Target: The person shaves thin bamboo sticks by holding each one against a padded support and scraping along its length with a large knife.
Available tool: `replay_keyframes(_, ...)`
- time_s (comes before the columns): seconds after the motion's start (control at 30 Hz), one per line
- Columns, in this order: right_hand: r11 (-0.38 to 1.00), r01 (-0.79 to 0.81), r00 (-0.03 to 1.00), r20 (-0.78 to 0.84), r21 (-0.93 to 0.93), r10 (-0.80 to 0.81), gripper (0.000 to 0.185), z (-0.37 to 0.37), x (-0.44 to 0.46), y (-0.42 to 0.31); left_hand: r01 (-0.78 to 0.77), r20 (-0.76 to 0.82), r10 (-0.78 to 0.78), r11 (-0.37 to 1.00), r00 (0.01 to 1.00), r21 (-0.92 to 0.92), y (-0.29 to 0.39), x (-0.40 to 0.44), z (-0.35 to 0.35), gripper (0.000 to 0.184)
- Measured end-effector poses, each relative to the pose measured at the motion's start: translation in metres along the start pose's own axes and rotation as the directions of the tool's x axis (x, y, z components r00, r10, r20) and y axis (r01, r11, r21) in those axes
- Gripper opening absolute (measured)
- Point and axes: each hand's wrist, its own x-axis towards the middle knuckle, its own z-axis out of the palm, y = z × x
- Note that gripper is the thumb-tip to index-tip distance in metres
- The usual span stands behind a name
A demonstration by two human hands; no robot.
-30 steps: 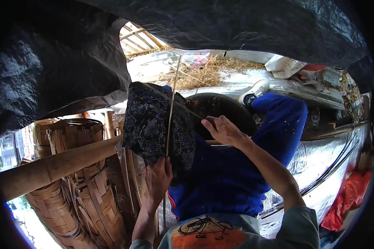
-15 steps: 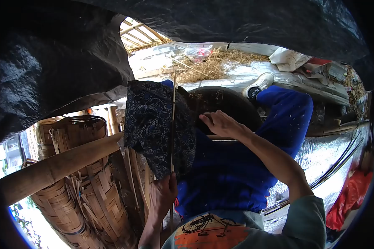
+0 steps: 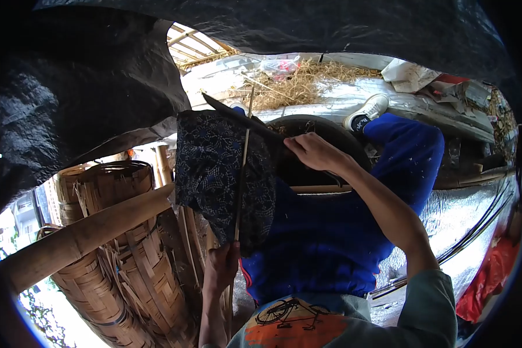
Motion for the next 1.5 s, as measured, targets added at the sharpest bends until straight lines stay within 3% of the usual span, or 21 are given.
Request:
replay_keyframes(0.07,0.995,0.092,0.969,-0.233,0.027,-0.083,0.035,-0.004,0.005,0.002,0.027,0.032,-0.026,0.999,0.999,-0.02,0.004,0.0,-0.007,0.028)
replay_keyframes(0.13,0.998,0.065,0.976,-0.208,-0.006,-0.065,0.025,-0.005,0.019,0.023,0.119,0.091,-0.112,0.99,0.99,-0.072,0.003,0.0,-0.008,0.031)
replay_keyframes(0.17,0.986,0.13,0.942,-0.299,-0.102,-0.155,0.023,-0.003,0.023,0.034,0.19,0.128,-0.175,0.976,0.976,-0.111,0.006,-0.001,-0.008,0.034)
replay_keyframes(0.2,0.962,0.185,0.893,-0.376,-0.199,-0.249,0.021,-0.005,0.023,0.031,0.193,0.131,-0.178,0.975,0.975,-0.109,0.005,-0.002,-0.006,0.034)
replay_keyframes(0.3,0.98,0.167,0.874,-0.445,-0.108,-0.198,0.025,-0.009,0.019,0.019,0.106,0.027,-0.106,0.994,0.994,-0.005,-0.006,-0.002,0.004,0.03)
replay_keyframes(0.47,0.98,0.182,0.952,-0.235,-0.076,-0.194,0.046,-0.001,0.01,0.025,-0.06,-0.187,0.084,0.99,0.979,0.129,-0.004,0.008,0.017,0.027)
replay_keyframes(0.53,0.969,0.22,0.962,-0.137,-0.111,-0.234,0.053,0.001,0.001,0.014,-0.032,-0.189,0.056,0.991,0.98,0.128,0.0,0.008,0.019,0.027)
replay_keyframes(0.6,0.995,0.092,0.995,-0.035,-0.04,-0.094,0.057,-0.01,-0.012,-0.002,-0.005,-0.195,0.028,0.993,0.98,0.119,0.0,0.011,0.021,0.027)
replay_keyframes(0.63,0.994,0.096,0.995,-0.024,-0.044,-0.097,0.057,-0.01,-0.006,0.006,-0.057,-0.221,0.082,0.992,0.972,0.116,-0.003,0.014,0.023,0.027)
replay_keyframes(0.7,0.973,0.191,0.948,-0.232,-0.13,-0.217,0.056,-0.01,0.005,0.02,-0.101,-0.243,0.126,0.989,0.962,0.11,-0.003,0.014,0.027,0.027)
replay_keyframes(0.8,0.973,0.217,0.958,-0.175,-0.082,-0.228,0.056,-0.003,-0.007,0.01,-0.129,-0.248,0.156,0.984,0.956,0.119,-0.001,0.022,0.024,0.027)
replay_keyframes(0.87,0.972,0.22,0.965,-0.127,-0.083,-0.23,0.057,0.003,-0.013,0.013,-0.069,-0.211,0.088,0.993,0.973,0.095,0.0,0.02,0.023,0.027)
replay_keyframes(0.93,0.993,0.12,0.983,-0.142,-0.007,-0.12,0.058,-0.007,-0.016,0.0,-0.119,-0.245,0.144,0.986,0.959,0.117,0.0,0.025,0.026,0.027)
replay_keyframes(1.07,0.981,0.191,0.946,-0.264,-0.006,-0.186,0.058,0.01,-0.007,0.018,-0.171,-0.303,0.191,0.981,0.933,0.093,0.005,0.028,0.027,0.028)
replay_keyframes(1.13,0.99,0.14,0.984,-0.12,0.034,-0.135,0.055,0.009,-0.025,0.002,-0.136,-0.283,0.156,0.987,0.946,0.088,0.006,0.024,0.027,0.027)
replay_keyframes(1.17,0.978,0.208,0.957,-0.208,0.022,-0.199,0.052,0.012,-0.025,0.008,-0.105,-0.263,0.125,0.991,0.957,0.087,0.007,0.025,0.027,0.027)
replay_keyframes(1.37,0.977,0.211,0.916,-0.354,0.035,-0.186,0.045,0.008,0.003,0.022,-0.08,-0.243,0.092,0.995,0.966,0.059,0.002,0.026,0.029,0.024)
replay_keyframes(1.5,0.976,0.215,0.937,-0.29,0.039,-0.195,0.043,0.0,-0.009,0.01,-0.058,-0.291,0.061,0.998,0.955,0.018,0.005,0.025,0.031,0.023)
